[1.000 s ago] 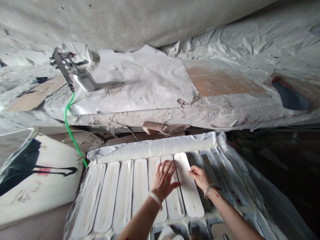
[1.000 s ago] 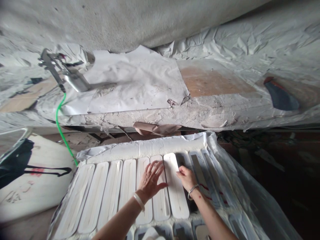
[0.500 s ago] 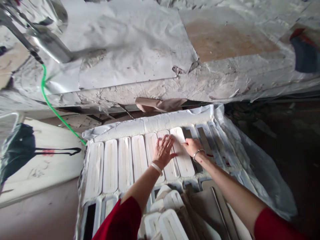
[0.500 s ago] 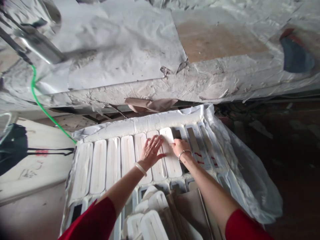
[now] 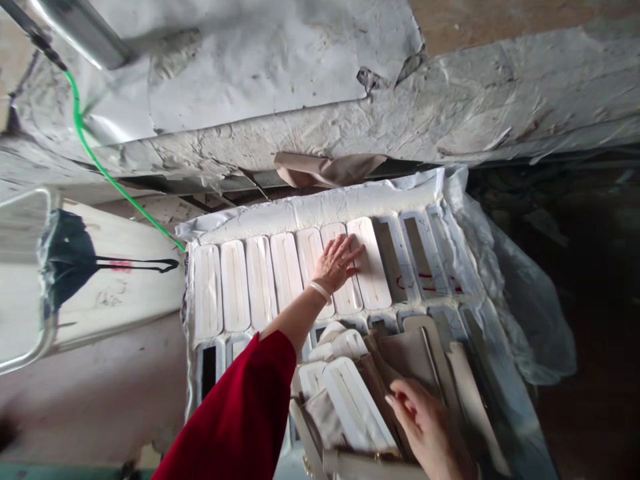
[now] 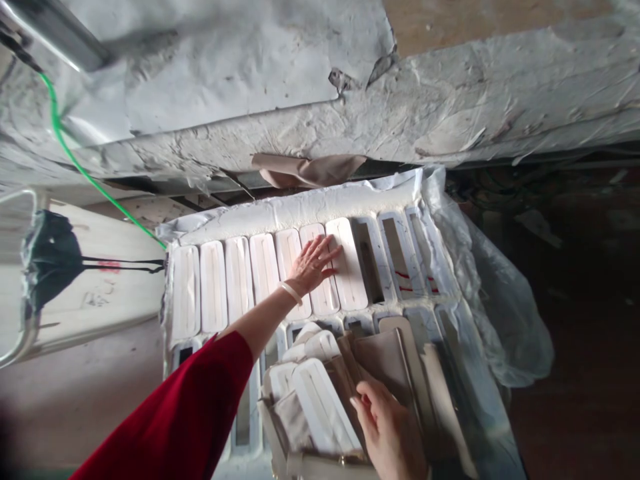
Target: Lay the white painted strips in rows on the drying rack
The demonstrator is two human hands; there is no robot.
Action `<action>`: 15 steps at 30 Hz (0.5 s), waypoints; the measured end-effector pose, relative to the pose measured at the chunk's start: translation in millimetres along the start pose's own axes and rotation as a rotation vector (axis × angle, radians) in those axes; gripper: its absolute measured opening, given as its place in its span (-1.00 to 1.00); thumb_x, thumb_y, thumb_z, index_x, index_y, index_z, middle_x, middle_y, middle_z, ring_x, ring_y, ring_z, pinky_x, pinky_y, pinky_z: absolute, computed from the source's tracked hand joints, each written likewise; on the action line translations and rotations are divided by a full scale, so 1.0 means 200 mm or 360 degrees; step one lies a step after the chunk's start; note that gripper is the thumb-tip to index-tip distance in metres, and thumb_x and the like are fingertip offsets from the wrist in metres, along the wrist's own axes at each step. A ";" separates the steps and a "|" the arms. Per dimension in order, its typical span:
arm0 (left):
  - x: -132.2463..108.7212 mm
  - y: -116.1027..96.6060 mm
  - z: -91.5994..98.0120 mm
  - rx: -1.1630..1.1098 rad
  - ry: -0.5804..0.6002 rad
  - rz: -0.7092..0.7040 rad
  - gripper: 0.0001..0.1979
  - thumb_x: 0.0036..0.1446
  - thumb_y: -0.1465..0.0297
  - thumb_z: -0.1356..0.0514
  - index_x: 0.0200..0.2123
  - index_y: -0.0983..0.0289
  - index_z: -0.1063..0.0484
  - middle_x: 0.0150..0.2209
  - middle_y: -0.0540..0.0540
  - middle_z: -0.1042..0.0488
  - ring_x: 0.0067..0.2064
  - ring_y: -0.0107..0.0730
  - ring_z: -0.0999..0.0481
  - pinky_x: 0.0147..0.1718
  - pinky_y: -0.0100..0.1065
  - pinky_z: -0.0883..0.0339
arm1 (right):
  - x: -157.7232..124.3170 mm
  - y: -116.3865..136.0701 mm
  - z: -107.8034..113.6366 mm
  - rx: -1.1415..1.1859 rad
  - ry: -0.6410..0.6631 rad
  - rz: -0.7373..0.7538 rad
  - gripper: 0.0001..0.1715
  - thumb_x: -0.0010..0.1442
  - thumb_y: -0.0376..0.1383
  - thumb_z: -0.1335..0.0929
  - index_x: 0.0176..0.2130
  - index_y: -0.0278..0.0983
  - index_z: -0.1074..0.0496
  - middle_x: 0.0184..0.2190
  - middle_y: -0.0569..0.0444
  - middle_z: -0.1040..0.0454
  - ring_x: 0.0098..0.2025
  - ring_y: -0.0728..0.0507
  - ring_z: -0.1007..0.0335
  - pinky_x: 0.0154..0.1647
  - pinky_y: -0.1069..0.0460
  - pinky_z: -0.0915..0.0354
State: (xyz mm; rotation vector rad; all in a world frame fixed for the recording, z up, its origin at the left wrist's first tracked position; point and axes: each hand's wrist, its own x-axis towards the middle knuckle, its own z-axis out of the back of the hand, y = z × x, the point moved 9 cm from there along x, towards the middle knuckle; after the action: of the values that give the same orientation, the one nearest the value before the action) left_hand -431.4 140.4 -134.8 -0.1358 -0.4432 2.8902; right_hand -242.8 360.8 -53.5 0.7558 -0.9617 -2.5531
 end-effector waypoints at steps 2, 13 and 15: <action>0.00 0.00 0.00 -0.0019 0.0011 0.0000 -0.31 0.18 0.18 -0.21 0.34 0.07 -0.06 0.40 0.17 0.07 0.41 0.03 0.16 0.35 0.06 0.13 | -0.17 -0.01 0.01 -0.0090 -0.0106 0.0069 -0.82 0.34 -0.16 -0.24 -0.18 -0.19 -0.36 -0.40 0.10 -0.46 -0.43 -0.04 -0.44 -0.41 0.10 -0.39; 0.00 0.00 -0.04 -0.0062 0.0116 0.0051 -0.28 0.19 0.14 -0.18 0.36 0.05 0.01 0.42 0.14 0.15 0.42 0.01 0.22 0.36 0.04 0.23 | -0.58 0.17 -0.08 -0.0745 -0.0073 0.0576 -0.57 0.22 -0.13 -0.33 0.01 -0.31 -0.45 -0.11 -0.10 -0.54 -0.12 -0.23 -0.50 -0.16 -0.05 -0.45; 0.00 0.00 -0.05 -0.0050 0.0113 0.0045 -0.27 0.18 0.12 -0.18 0.36 0.04 0.00 0.42 0.14 0.14 0.42 0.03 0.21 0.36 0.04 0.22 | -0.69 0.24 -0.15 -0.0875 -0.0096 0.0807 -0.63 0.26 -0.15 -0.28 -0.02 -0.23 -0.48 -0.09 -0.03 -0.57 -0.12 -0.23 -0.52 -0.16 -0.06 -0.41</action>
State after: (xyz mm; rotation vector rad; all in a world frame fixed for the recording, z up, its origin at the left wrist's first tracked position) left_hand -430.4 143.1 -144.9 -0.2508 -0.4775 2.8961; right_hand -108.4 372.7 10.3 0.2363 -0.3574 -2.2216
